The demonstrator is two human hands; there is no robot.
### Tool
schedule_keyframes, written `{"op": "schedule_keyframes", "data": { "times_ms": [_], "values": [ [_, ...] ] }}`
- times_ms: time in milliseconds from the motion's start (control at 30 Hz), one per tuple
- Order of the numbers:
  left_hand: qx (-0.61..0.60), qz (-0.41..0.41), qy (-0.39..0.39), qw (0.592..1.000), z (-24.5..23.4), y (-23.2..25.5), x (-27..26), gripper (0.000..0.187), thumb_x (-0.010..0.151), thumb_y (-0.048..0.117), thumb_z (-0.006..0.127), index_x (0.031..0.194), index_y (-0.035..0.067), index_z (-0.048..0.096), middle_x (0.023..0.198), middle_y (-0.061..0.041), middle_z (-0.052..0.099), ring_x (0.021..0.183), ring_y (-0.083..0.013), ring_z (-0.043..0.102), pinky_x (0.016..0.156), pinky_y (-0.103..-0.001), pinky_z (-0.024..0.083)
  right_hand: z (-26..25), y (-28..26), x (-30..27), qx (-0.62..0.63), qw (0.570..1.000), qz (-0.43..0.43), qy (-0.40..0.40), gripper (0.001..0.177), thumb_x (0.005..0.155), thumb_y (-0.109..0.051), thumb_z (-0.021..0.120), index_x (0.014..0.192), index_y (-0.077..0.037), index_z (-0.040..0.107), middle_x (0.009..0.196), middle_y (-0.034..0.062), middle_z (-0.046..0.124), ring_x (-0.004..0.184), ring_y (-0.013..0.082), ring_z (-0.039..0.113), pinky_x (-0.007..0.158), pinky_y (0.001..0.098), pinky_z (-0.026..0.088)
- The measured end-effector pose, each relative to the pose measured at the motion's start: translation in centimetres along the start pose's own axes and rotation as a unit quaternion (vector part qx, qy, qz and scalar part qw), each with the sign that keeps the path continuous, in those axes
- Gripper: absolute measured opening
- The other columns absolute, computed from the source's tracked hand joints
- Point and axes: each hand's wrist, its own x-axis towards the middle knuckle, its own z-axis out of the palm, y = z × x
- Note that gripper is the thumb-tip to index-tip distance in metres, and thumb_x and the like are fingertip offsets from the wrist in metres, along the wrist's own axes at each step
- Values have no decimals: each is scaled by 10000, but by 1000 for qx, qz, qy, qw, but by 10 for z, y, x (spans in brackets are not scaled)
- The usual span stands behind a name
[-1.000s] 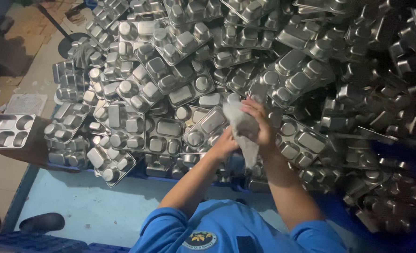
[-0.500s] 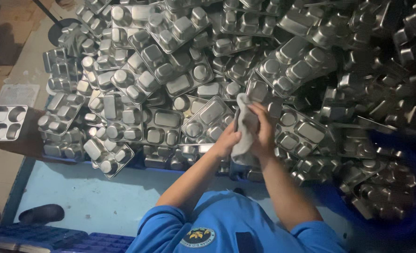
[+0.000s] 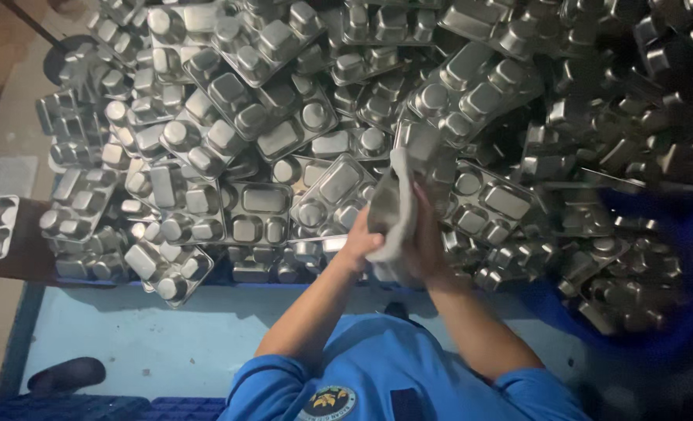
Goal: The person repeatedly picks up stainless steel compartmentalized trays from a large pile, wipes them with a white cloth, and places them onto a stack. The person handles the trays one at a time, wiping both sides before stacking.
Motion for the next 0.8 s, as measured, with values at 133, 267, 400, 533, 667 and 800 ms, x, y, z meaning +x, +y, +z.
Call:
{"op": "schedule_keyframes", "data": {
  "times_ms": [133, 267, 400, 533, 667, 800],
  "values": [
    [-80, 9, 126, 989, -31, -3, 8, 829, 751, 481, 845, 1359, 3, 546, 1196, -111, 653, 1093, -239, 647, 964, -387, 538, 18, 20, -38, -117, 992, -49, -26, 973, 825, -430, 706, 1563, 10, 250, 1490, 252, 420, 1379, 414, 446, 1135, 498, 369],
    [-134, 35, 216, 967, -43, 12, 16, 703, 745, 447, 833, 1257, 26, 600, 1102, -114, 693, 1010, -279, 691, 914, -441, 582, 27, 54, -80, -23, 994, 92, -44, 652, 875, -212, 597, 1472, 0, 443, 1333, 208, 586, 1178, 354, 594, 991, 455, 499],
    [-123, 34, 203, 971, -51, 29, 12, 750, 807, 537, 771, 1260, -43, 629, 1131, -193, 710, 1032, -326, 712, 949, -464, 575, -6, 61, -66, 163, 958, 225, 65, 423, 962, -104, 536, 1368, -5, 601, 1244, 156, 700, 1098, 285, 685, 944, 400, 569],
    [-108, 10, 173, 979, -44, 20, 4, 801, 771, 549, 766, 1309, -27, 621, 1171, -177, 703, 1051, -317, 708, 942, -455, 569, -61, 61, 5, -104, 990, -82, -42, 413, 993, -209, 609, 1363, -27, 597, 1373, 161, 629, 1304, 308, 591, 1121, 417, 460],
    [-94, 77, 169, 978, -36, 13, 4, 825, 737, 502, 804, 1340, -21, 592, 1232, -147, 677, 1103, -310, 687, 976, -458, 563, -31, 94, 18, -151, 986, -29, -61, 696, 833, -343, 807, 1393, -11, 561, 1324, 179, 555, 1281, 326, 495, 1093, 417, 381],
    [-158, 110, 161, 968, -43, 23, 4, 701, 816, 468, 730, 1286, -31, 584, 1163, -177, 688, 1039, -316, 703, 913, -455, 587, 4, 140, -46, 29, 985, 95, 141, 350, 1089, -334, 602, 1344, -100, 657, 1352, 112, 647, 1328, 277, 593, 1178, 416, 425]
  ]
}}
